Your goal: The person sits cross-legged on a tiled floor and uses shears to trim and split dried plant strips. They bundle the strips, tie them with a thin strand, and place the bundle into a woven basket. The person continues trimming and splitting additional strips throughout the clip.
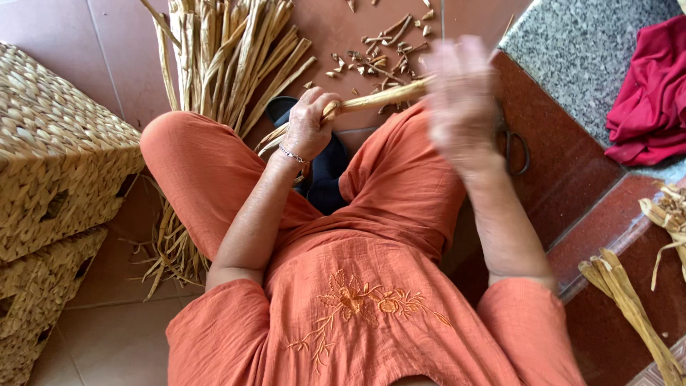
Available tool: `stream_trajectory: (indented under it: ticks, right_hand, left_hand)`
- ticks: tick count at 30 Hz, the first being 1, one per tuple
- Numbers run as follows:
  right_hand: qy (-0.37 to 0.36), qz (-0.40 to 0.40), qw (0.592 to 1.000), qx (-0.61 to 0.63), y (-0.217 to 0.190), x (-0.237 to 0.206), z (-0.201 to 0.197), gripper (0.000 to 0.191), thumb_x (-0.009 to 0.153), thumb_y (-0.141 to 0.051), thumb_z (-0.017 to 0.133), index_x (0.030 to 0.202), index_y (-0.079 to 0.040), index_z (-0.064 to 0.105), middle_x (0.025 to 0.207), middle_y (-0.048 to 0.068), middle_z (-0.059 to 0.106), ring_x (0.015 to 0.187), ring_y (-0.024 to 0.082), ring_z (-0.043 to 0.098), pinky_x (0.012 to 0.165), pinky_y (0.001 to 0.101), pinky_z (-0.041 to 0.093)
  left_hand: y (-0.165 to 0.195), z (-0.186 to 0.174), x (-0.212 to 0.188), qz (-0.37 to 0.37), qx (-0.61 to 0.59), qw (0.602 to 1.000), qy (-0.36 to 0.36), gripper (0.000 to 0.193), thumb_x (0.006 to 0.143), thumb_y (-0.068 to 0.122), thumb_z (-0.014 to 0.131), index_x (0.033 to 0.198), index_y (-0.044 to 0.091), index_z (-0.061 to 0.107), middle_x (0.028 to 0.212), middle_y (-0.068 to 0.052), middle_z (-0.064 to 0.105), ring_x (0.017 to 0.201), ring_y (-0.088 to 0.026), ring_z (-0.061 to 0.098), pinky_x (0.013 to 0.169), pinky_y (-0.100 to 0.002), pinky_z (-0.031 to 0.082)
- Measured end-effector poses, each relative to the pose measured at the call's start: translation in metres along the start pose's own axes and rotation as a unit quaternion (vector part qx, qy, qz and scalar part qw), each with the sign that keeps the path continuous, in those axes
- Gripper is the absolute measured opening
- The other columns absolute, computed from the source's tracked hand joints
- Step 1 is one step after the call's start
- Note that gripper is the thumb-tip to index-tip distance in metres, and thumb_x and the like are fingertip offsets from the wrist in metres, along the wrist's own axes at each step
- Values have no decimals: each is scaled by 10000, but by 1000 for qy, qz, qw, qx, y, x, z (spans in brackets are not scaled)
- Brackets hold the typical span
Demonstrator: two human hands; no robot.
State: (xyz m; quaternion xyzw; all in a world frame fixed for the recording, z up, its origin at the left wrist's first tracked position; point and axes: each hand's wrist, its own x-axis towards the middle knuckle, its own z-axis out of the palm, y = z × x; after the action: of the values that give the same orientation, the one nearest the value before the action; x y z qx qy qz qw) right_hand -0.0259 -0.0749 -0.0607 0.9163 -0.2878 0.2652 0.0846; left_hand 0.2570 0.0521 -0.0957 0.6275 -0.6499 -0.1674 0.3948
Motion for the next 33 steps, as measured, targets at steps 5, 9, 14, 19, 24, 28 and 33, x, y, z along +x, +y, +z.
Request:
stream_trajectory:
  ticks: [5, 9, 14, 19, 24, 28, 33]
  right_hand:
    - [-113, -55, 991, 36, -45, 40, 29, 496, 918, 15, 560, 1413, 20, 541, 1241, 156, 633, 1176, 299, 594, 1019, 525, 463]
    - [-236, 26, 931, 277, -65, 32, 49, 410, 998, 24, 536, 1396, 119, 528, 1043, 195, 607, 935, 290, 596, 841, 435, 546]
    - [-263, 55, 872, 410, -95, 7, 75, 211, 1033, -27, 536, 1206, 84, 582, 883, 142, 627, 732, 214, 614, 626, 339, 578]
    - [-164, 119, 925, 323, -75, 8, 88, 107, 1085, -23, 554, 1024, -2, 639, 791, 89, 663, 578, 179, 641, 432, 275, 544]
    - [-141, 95, 960, 222, -75, 23, 84, 73, 1013, -17, 570, 997, -17, 642, 803, 125, 690, 685, 266, 695, 585, 389, 569]
    - [-122, 52, 944, 303, -89, 33, 70, 226, 997, 11, 536, 1201, 46, 627, 919, 172, 694, 781, 325, 712, 690, 419, 577]
    - [-178, 91, 905, 375, -94, 34, 53, 136, 1033, -110, 646, 1140, -27, 655, 870, 138, 700, 745, 311, 705, 643, 416, 555]
  left_hand:
    - [-6, -19, 4, -13, 7, 999, 45, 233, 863, -55, 665, 1057, 75, 654, 1024, -127, 642, 1029, -350, 643, 907, -450, 542]
    - [-16, -31, 6, -33, -10, 992, 125, 221, 956, -66, 644, 1153, 32, 624, 1043, -148, 631, 1025, -343, 639, 903, -442, 538]
    - [-38, -30, 3, 27, 60, 989, 135, 260, 895, -71, 632, 1133, 32, 621, 1060, -159, 641, 1030, -361, 640, 906, -444, 544]
    - [-48, -19, -5, -94, 54, 991, -81, 63, 963, 27, 642, 1004, 67, 670, 916, -113, 669, 826, -288, 662, 742, -403, 549]
    - [-38, -29, -22, -280, -461, 807, -242, 203, 1072, 217, 678, 1005, 27, 705, 803, -14, 608, 690, -147, 516, 611, -320, 419]
    - [-38, -37, -11, -221, -372, 899, -76, 135, 1048, 172, 721, 1056, 46, 671, 898, 9, 640, 766, -131, 574, 676, -315, 519]
    - [-38, -30, -4, -182, -100, 976, 59, 245, 971, 126, 743, 1182, 68, 634, 872, -64, 672, 712, -149, 626, 684, -328, 538]
